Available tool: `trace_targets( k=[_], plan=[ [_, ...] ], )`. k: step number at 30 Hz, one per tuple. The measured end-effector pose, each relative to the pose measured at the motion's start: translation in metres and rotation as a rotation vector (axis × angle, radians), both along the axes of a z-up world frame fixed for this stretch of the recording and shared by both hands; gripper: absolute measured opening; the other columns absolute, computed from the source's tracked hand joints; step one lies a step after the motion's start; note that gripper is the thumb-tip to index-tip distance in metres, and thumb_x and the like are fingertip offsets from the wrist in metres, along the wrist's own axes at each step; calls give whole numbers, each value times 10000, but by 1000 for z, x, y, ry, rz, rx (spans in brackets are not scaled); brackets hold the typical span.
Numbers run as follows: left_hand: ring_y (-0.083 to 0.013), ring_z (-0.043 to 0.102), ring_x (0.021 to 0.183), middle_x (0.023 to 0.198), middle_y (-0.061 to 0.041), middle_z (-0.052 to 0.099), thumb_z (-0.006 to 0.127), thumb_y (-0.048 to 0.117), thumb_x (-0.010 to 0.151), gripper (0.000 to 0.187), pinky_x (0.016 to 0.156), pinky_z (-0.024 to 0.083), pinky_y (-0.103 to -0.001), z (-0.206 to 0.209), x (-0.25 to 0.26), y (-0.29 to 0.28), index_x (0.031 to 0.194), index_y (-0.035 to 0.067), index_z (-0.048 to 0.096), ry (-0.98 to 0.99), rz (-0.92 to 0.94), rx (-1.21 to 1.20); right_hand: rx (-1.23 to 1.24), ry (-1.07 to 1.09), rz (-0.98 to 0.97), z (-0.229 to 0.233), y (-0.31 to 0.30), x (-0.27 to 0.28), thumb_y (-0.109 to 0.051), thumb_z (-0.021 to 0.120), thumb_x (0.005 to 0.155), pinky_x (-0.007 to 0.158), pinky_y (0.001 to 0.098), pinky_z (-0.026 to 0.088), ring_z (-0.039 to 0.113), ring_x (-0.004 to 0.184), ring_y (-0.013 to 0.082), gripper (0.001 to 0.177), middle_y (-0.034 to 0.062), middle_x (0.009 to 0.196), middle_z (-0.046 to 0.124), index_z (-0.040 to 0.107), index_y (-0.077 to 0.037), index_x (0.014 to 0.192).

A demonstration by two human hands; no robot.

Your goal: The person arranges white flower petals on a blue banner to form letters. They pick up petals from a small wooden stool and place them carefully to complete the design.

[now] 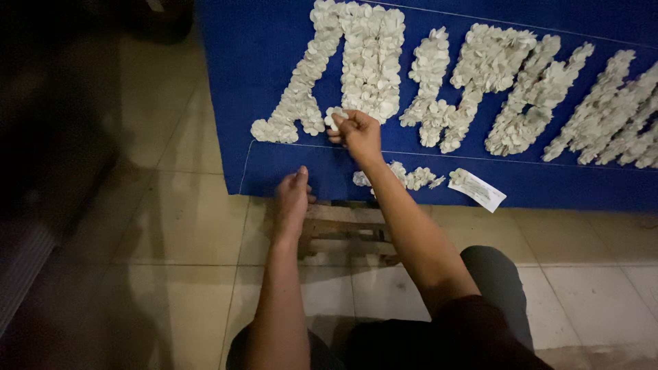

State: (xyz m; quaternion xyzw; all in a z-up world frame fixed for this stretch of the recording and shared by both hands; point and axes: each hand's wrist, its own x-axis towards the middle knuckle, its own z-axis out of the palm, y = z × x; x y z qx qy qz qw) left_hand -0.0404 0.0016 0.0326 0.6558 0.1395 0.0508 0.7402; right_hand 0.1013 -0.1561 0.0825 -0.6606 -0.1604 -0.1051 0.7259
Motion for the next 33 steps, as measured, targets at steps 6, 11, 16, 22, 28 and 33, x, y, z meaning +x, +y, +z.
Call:
trace_targets(
  k=[6, 11, 16, 22, 28, 33],
  plan=[
    [-150, 598, 744, 867, -42, 633, 586, 490, 971, 496, 671, 510, -359, -12, 4, -1, 1055, 12, 688, -60, 13, -40, -134, 99, -170, 30, 6, -12, -188, 697, 958, 391, 269, 473, 635, 464, 145, 266, 90, 652, 701, 691, 27, 1115],
    [-149, 524, 713, 776, -35, 556, 540, 494, 1032, 514, 668, 485, -350, -19, 8, 0, 897, 7, 635, -63, -8, 103, -117, 14, -201, 25, 13, -9, -164, 707, 969, 412, 273, 521, 641, 482, 131, 268, 81, 656, 677, 710, 66, 1106],
    [-149, 523, 704, 744, -14, 562, 584, 457, 1000, 453, 652, 471, -354, -22, 15, -4, 819, 43, 612, -178, 46, 29, -113, -15, -217, 21, 11, -13, -147, 699, 973, 409, 278, 517, 637, 486, 127, 286, 87, 649, 678, 684, 69, 1159],
    [-141, 549, 709, 755, -13, 583, 555, 472, 996, 434, 660, 481, -331, -1, 2, -2, 926, 61, 672, -14, -3, 56, -166, 118, -262, 39, 14, -17, -165, 693, 945, 357, 296, 474, 592, 407, 154, 272, 100, 586, 648, 680, 31, 1133],
    [-136, 544, 717, 759, -15, 590, 594, 473, 984, 448, 666, 488, -328, -12, 17, -6, 940, 35, 679, -96, 34, 74, -238, -29, -248, 34, 16, -21, -172, 700, 969, 394, 287, 504, 630, 455, 126, 212, 69, 613, 666, 733, 32, 1017],
    [-150, 545, 717, 771, -24, 572, 579, 477, 1000, 473, 664, 498, -348, -24, 21, -7, 919, 19, 663, -117, 4, 49, -250, -45, -182, 34, 3, -19, -159, 691, 965, 383, 304, 450, 589, 424, 148, 189, 72, 571, 633, 705, 27, 998]
  ],
)
